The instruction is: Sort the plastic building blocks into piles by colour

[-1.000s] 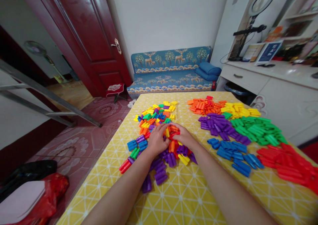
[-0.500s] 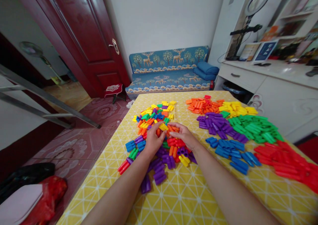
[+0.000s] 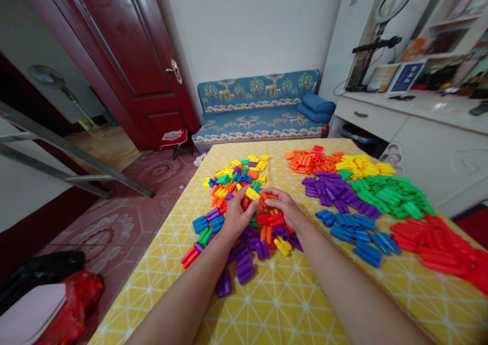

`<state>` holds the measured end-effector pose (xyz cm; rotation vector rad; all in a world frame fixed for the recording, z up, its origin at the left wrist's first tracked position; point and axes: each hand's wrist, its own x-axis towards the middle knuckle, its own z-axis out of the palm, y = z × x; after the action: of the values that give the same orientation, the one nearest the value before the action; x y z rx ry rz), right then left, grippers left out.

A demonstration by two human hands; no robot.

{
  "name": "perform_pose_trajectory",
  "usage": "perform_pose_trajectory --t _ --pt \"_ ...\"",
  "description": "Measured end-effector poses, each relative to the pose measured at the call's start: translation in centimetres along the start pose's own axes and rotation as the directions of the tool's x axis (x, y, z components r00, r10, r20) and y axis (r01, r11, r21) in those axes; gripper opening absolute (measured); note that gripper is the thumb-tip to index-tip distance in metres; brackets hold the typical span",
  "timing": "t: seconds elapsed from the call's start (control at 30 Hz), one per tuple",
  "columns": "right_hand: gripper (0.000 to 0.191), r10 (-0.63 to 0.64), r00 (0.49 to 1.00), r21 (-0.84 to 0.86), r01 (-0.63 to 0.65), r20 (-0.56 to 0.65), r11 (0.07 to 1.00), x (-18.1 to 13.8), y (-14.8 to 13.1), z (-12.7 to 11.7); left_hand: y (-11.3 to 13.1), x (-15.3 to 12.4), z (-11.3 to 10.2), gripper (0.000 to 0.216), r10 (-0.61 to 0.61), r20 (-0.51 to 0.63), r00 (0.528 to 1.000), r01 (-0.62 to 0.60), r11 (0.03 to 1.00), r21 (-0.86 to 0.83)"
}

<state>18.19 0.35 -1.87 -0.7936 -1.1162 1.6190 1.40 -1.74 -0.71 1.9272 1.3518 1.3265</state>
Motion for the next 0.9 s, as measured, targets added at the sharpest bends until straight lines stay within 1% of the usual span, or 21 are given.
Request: perform_pose_trajectory --t 0.1,0.2,0.33,0.57,0.7,0.9 --pt "0.038 0.009 1.0 0.011 -0.009 0.002 1.0 0.02 0.04 -0.01 -0.02 0.05 0.06 0.041 0.0 0.014 1.0 0.0 1.0 0.022" --pt "0.038 0.01 1.0 0.016 -0.01 0.001 1.0 0.09 0.18 -0.07 -0.14 0.05 0.12 0.04 -0.009 -0.004 1.0 0.009 0.999 0.033" --pt "0.038 0.006 1.0 -0.018 -0.006 -0.01 1.0 0.13 0.23 -0.01 -0.39 0.0 0.1 0.035 0.018 -0.017 1.0 -0.018 1.0 0.001" --pt "0.034 -0.006 1.0 -0.052 0.006 -0.002 0.999 0.06 -0.17 0.4 -0.69 0.07 0.18 0.034 0.014 -0.026 1.0 -0.015 0.999 -0.045" --pt "0.032 -0.001 1.0 -0.057 0.001 -0.005 0.998 0.14 -0.12 0.34 -0.51 0.07 0.12 0.033 0.002 -0.012 1.0 -0.003 1.0 -0.031" --pt "0.031 -0.001 1.0 -0.054 0.002 0.006 0.999 0.29 0.19 0.09 -0.34 -0.01 -0.03 0.032 0.019 -0.002 1.0 -0.019 1.0 -0.016"
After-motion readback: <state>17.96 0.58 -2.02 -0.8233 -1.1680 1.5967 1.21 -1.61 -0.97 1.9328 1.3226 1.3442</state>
